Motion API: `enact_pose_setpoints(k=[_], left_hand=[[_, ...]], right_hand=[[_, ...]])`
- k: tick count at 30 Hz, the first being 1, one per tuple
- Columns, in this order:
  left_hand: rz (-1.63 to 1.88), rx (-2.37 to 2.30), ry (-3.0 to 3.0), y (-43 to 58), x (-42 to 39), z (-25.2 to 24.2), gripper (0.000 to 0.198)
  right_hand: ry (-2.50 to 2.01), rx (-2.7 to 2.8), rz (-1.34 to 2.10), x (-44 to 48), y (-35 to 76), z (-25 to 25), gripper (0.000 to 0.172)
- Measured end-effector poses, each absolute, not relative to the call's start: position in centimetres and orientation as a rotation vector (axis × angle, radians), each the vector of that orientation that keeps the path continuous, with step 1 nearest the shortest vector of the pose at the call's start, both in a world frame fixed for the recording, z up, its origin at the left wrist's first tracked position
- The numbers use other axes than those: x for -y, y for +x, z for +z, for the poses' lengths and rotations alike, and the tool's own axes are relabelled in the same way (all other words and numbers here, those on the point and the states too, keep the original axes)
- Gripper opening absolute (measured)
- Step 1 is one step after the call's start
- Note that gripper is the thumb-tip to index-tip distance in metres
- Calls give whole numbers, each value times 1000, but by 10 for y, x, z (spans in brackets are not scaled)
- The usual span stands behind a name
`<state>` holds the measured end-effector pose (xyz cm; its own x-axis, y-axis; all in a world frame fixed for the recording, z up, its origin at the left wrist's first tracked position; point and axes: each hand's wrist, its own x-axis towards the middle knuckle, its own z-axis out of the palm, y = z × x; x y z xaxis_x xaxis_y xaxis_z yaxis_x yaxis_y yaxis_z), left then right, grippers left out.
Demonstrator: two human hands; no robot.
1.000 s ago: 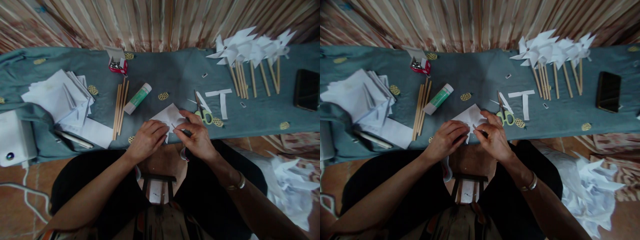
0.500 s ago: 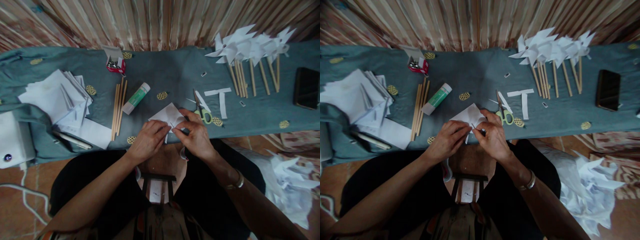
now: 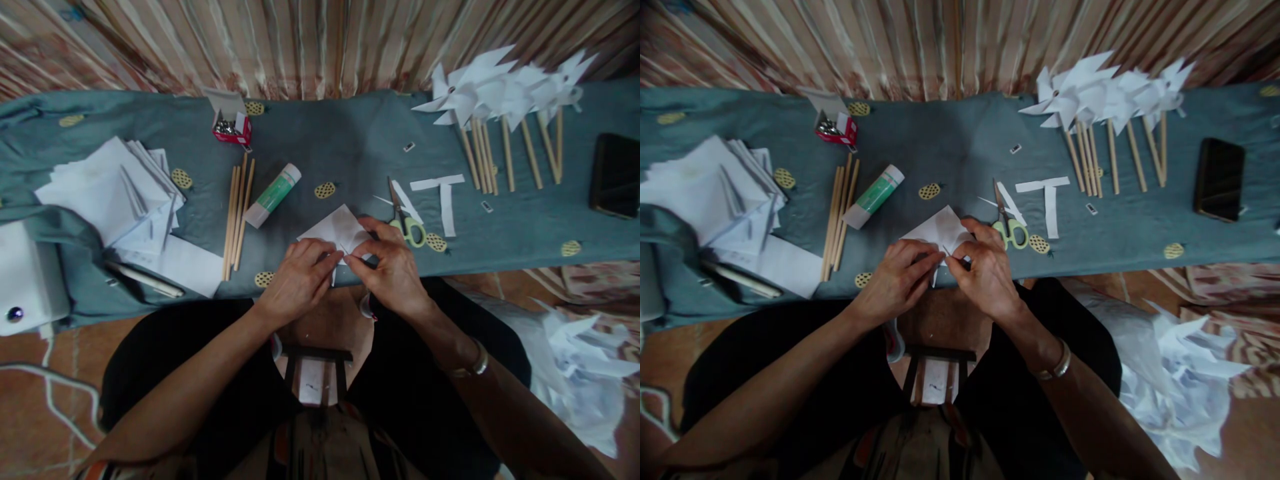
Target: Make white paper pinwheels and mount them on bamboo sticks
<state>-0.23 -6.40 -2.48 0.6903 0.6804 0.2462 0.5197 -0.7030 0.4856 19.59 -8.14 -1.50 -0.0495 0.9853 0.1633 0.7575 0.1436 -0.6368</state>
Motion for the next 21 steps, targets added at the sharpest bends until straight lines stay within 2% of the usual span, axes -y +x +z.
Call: enact_pose_setpoints(k=[21], left_hand=[[555,-975,2539,0,64,-23,33]], right_hand=[[-1685,1861,500,81,194,-15,12]])
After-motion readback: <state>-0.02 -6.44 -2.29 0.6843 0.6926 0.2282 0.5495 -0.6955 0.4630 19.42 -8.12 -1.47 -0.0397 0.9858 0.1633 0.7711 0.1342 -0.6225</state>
